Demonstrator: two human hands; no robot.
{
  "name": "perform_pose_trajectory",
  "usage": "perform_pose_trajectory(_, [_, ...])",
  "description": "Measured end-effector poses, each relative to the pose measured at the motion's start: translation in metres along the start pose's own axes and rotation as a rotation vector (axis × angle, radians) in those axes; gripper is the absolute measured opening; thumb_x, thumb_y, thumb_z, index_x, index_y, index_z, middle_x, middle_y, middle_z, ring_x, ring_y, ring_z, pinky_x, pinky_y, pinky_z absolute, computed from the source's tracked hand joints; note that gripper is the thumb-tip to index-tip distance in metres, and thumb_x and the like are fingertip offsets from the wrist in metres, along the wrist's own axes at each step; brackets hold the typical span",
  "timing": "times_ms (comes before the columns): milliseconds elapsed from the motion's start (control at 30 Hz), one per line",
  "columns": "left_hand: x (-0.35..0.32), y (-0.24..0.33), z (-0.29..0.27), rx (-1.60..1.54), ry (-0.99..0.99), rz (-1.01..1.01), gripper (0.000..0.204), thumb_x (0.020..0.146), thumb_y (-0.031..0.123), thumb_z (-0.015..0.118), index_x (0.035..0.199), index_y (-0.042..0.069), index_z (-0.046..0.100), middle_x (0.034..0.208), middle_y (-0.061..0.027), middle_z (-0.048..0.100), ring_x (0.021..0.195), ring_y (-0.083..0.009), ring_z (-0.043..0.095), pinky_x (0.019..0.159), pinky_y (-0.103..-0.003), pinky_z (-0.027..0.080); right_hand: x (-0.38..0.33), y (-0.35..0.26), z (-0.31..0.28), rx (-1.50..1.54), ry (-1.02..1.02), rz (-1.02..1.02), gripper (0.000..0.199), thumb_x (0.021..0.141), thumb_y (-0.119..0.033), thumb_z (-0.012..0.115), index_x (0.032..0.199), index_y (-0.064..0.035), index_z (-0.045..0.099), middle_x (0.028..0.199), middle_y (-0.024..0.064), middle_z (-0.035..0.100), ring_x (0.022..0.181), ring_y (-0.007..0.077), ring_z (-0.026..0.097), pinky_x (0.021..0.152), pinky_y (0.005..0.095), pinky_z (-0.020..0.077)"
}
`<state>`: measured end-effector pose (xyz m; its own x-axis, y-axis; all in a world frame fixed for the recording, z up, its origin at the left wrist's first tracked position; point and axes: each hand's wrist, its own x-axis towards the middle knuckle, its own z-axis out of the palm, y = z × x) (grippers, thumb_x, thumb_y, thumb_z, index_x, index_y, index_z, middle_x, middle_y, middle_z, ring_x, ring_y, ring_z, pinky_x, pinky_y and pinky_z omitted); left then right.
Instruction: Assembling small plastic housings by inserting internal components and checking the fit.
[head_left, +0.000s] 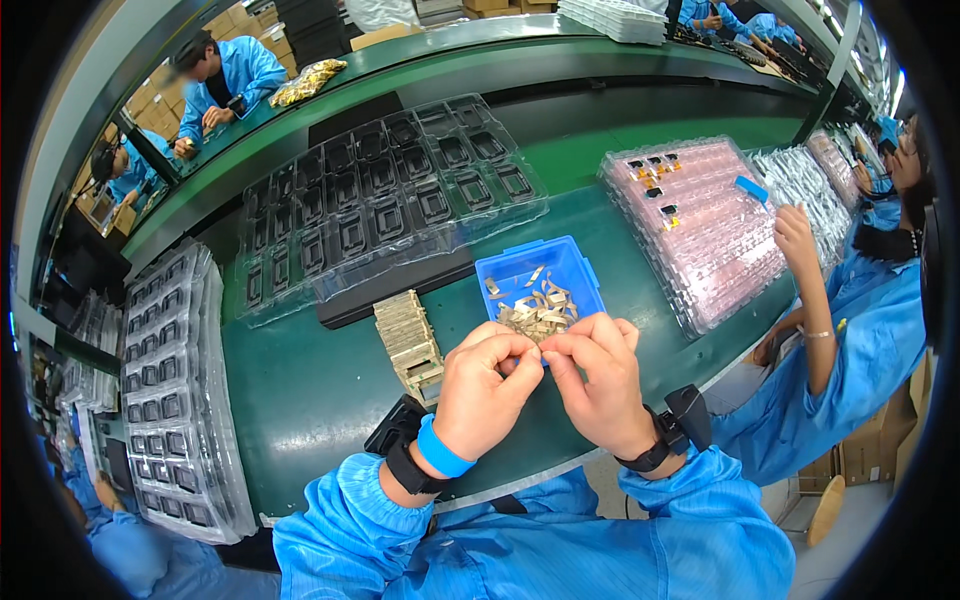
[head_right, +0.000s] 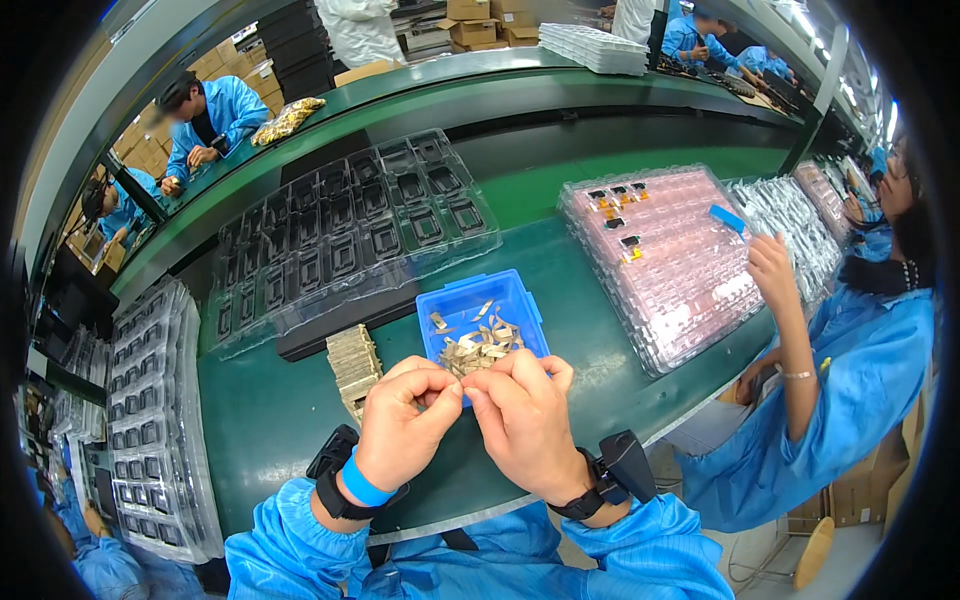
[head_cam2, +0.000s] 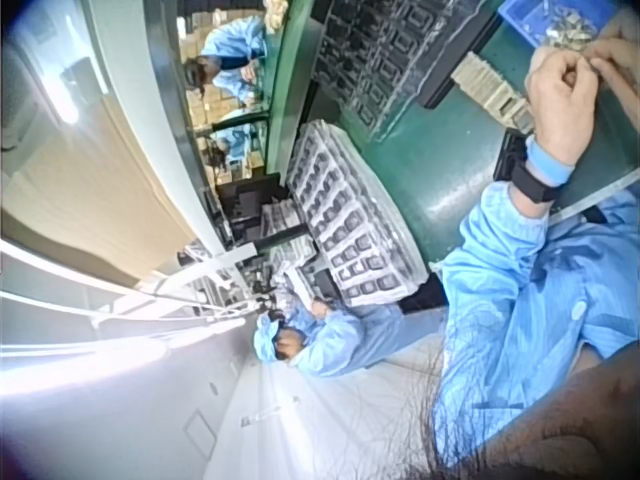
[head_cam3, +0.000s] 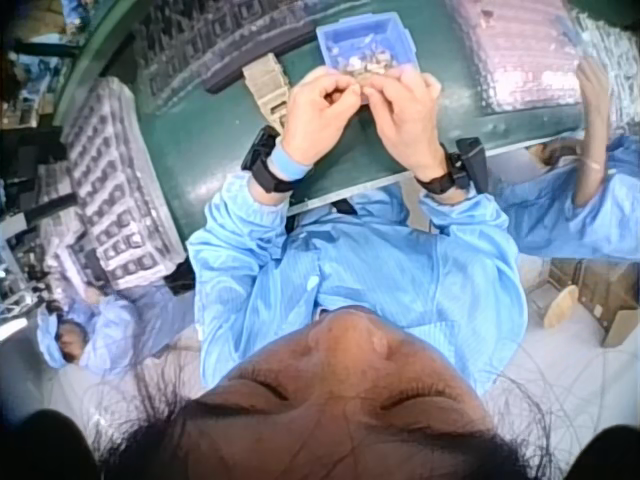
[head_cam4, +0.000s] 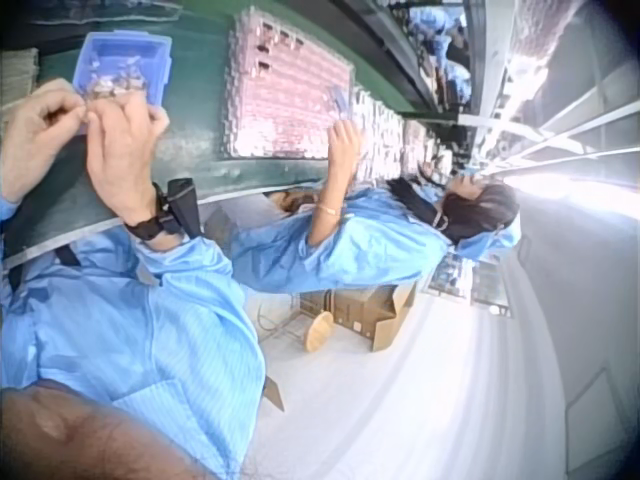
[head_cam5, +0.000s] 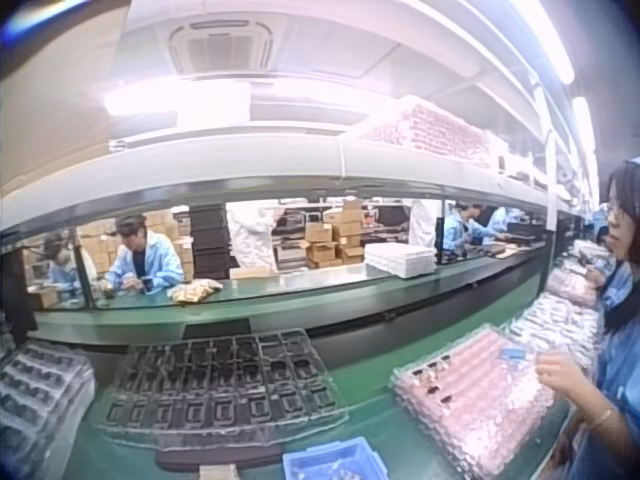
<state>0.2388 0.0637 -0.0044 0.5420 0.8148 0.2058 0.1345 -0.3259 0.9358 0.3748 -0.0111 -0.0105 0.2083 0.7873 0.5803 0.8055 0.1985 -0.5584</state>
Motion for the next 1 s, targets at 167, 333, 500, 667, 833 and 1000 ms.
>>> perform_pose_trajectory(167, [0.001,-0.002,0.001,0.035,0.01,0.03,0.002,0.078,-0.001,0.066,0.078,-0.003,0.067,0.081,-0.0049,0.06,0.067,-0.0088,0.053,0.06,-0.022,0.045,-0.003,0.001,0.001,-0.004,-0.015,-0.007,0.008,0.082,-0.007,0.067,0.09,-0.0088,0.067,0.084,0.0,0.058,0.081,0.0165,0.056,0.082,0.0366,0.0304])
perform_pose_trajectory(333, [0.001,-0.005,0.0,0.023,0.001,0.071,0.002,0.078,-0.001,0.066,0.077,-0.002,0.066,0.081,-0.0058,0.061,0.067,-0.01,0.054,0.06,-0.023,0.045,-0.003,0.002,-0.001,0.05,-0.051,0.064,0.007,0.083,-0.009,0.067,0.09,-0.0089,0.067,0.085,0.0002,0.058,0.082,0.016,0.056,0.082,0.036,0.0299])
perform_pose_trajectory(500, [0.002,-0.005,0.001,0.029,-0.009,0.114,0.001,0.077,-0.001,0.066,0.078,-0.002,0.066,0.082,-0.0067,0.061,0.069,-0.0121,0.055,0.061,-0.024,0.046,-0.004,0.004,0.0,0.067,-0.059,0.089,0.007,0.084,-0.01,0.066,0.091,-0.0086,0.066,0.087,0.0008,0.058,0.084,0.0162,0.057,0.082,0.0359,0.0299])
perform_pose_trajectory(667, [0.004,-0.008,0.0,0.038,-0.022,0.168,0.002,0.077,-0.001,0.066,0.078,-0.002,0.066,0.082,-0.0079,0.062,0.07,-0.0144,0.056,0.061,-0.026,0.046,-0.004,0.005,0.0,0.085,-0.066,0.098,0.008,0.086,-0.01,0.064,0.093,-0.0079,0.065,0.089,0.0015,0.059,0.086,0.017,0.057,0.082,0.0356,0.0305])
perform_pose_trajectory(833, [0.005,-0.011,0.0,0.077,-0.013,0.224,0.003,0.075,-0.002,0.066,0.078,-0.002,0.066,0.081,-0.0085,0.062,0.069,-0.015,0.057,0.06,-0.026,0.046,-0.003,0.007,-0.002,0.158,-0.081,0.152,0.006,0.087,-0.009,0.062,0.092,-0.0071,0.064,0.09,0.0031,0.059,0.087,0.0192,0.057,0.082,0.0361,0.0315])
perform_pose_trajectory(1000, [0.009,-0.019,-0.003,0.139,0.055,0.244,0.005,0.073,-0.001,0.067,0.078,-0.001,0.067,0.08,-0.0085,0.062,0.066,-0.0155,0.057,0.058,-0.027,0.046,0.0,0.014,-0.011,0.083,0.008,0.189,0.005,0.087,-0.009,0.061,0.091,-0.0073,0.063,0.089,0.0039,0.059,0.086,0.0205,0.057,0.081,0.0361,0.0328])
